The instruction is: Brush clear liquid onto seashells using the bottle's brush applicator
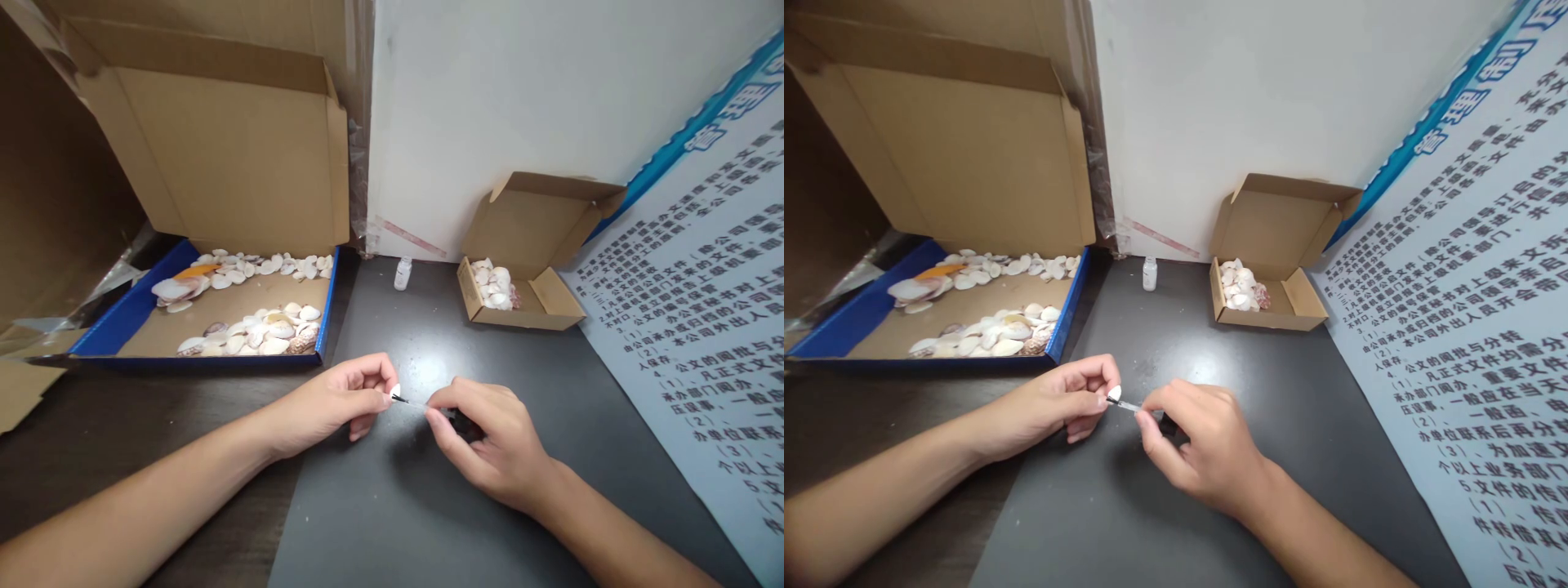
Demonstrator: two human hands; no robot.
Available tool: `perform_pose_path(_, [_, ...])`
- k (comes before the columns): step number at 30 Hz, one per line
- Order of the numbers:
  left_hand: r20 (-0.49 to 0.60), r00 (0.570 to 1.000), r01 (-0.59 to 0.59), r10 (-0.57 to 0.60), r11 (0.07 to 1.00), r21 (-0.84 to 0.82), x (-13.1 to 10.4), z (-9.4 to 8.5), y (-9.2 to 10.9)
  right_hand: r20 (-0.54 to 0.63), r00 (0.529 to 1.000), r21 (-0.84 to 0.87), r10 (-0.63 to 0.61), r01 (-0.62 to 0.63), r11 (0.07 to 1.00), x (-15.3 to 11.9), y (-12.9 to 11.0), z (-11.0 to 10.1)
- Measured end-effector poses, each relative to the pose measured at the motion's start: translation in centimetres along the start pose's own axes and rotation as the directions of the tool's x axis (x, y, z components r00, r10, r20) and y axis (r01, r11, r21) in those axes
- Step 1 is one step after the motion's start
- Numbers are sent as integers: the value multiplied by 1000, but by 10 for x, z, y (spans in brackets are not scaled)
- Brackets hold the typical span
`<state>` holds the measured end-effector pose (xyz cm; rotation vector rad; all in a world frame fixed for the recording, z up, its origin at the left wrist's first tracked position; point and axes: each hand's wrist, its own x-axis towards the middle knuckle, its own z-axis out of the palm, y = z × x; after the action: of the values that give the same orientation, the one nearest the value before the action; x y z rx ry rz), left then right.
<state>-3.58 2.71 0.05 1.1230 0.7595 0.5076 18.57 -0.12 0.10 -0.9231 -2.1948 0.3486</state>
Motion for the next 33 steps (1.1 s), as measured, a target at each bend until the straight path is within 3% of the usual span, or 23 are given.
perform_pose_path(4, [0,1000,-1,1,1000,9,0,1,1,10,1000,-4,-7,7,1000,0,1,1])
perform_pose_path(9, [11,1000,-8,8,1000,20,0,0,1,-44,997,-35,69,-71,997,1,2,0])
perform_pose_path(16, [-3,1000,-6,6,1000,22,0,1,1,4,999,-15,33,-33,999,1,2,0])
perform_pose_path(20, [7,1000,-12,11,1000,19,0,1,1,-44,996,-38,72,-73,997,0,2,-1])
perform_pose_path(24, [-4,1000,-6,6,1000,9,0,1,1,10,999,-27,40,-40,999,0,1,-2])
perform_pose_path(28, [-12,1000,-1,2,1000,23,0,1,1,-38,997,-46,72,-74,996,1,1,-2])
perform_pose_path(33, [-12,1000,7,-7,1000,1,0,1,1,-11,999,-45,49,-49,998,2,1,-3])
